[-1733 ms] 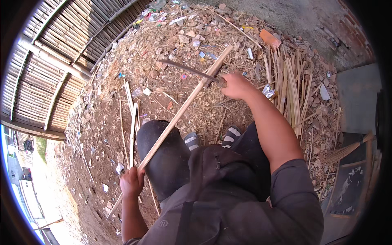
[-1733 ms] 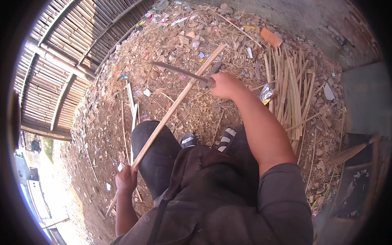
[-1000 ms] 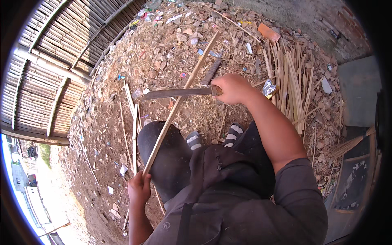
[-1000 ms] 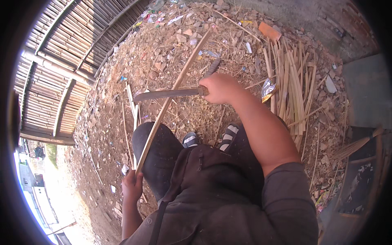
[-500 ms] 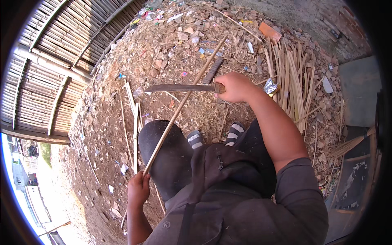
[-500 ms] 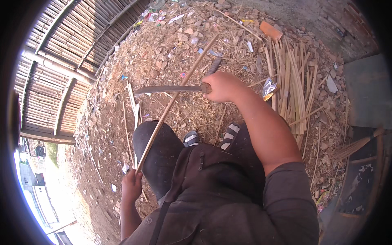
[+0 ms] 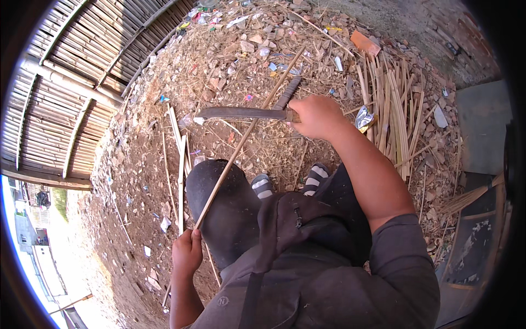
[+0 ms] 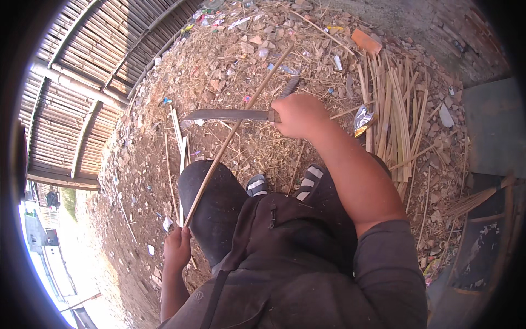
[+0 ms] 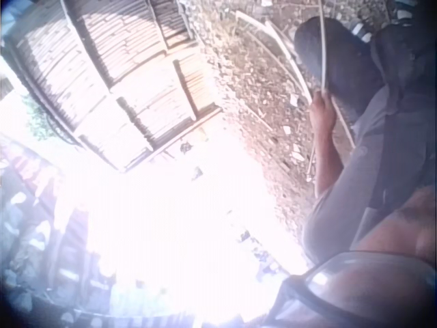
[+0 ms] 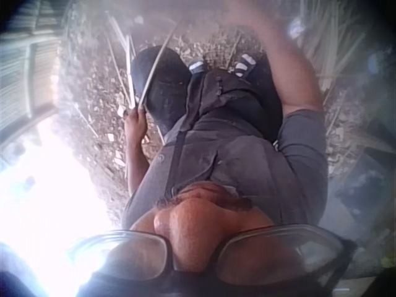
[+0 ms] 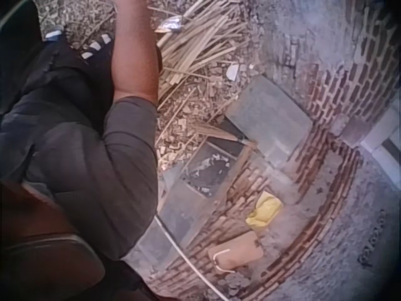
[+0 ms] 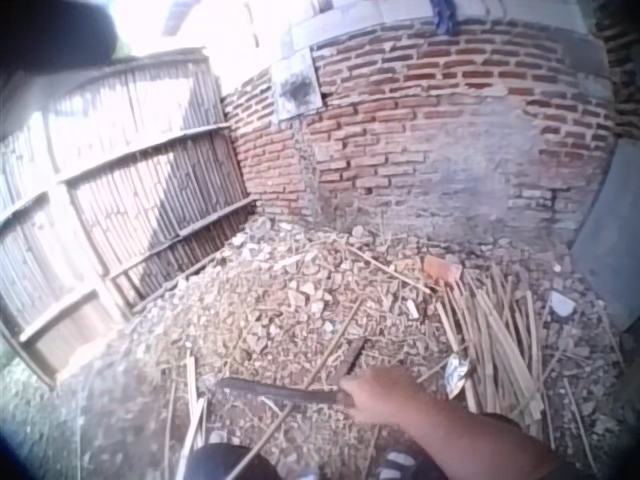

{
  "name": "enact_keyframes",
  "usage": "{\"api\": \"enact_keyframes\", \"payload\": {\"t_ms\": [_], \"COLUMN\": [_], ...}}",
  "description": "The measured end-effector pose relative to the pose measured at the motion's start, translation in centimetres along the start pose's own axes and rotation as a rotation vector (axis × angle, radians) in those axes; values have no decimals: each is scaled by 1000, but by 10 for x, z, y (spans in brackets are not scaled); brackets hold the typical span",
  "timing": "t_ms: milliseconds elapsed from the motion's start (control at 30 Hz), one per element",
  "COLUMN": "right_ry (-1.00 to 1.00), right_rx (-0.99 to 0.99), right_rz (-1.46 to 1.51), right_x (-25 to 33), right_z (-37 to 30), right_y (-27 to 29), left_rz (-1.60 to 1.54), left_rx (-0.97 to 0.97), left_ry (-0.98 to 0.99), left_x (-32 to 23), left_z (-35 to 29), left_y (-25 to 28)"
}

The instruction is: The person holds a bamboo strip and shaves along its surface using a knife.

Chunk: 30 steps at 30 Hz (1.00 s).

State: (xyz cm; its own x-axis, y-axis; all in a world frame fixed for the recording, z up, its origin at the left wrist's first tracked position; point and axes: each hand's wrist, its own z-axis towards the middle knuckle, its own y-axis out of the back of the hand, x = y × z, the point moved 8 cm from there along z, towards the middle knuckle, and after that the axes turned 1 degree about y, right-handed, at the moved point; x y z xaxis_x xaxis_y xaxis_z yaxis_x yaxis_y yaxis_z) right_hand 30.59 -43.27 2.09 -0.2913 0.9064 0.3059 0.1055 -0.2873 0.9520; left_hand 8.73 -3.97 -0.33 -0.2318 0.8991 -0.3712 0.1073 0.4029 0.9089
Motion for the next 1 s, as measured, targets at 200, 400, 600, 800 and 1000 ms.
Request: {"api": "enact_keyframes", "payload": {"t_ms": [200, 400, 600, 800, 1000], "right_ry": [-22, -254, 22, -152, -22], "right_rx": [148, -93, 24, -109, 86], "right_rz": [45, 302, 124, 372, 212], "right_x": [-4, -94, 2, -65, -16], "right_z": [6, 10, 1, 12, 13], "right_y": [-20, -24, -7, -10, -21], "left_rz": [331, 381, 326, 265, 203], "left_rx": [-283, -223, -208, -156, -307], "left_ry": [-121, -124, -127, -113, -245], "left_x": [5, 5, 17, 15, 20], "left_z": [-9, 6, 4, 16, 8], "left_y": [-5, 1, -5, -11, -4]}}
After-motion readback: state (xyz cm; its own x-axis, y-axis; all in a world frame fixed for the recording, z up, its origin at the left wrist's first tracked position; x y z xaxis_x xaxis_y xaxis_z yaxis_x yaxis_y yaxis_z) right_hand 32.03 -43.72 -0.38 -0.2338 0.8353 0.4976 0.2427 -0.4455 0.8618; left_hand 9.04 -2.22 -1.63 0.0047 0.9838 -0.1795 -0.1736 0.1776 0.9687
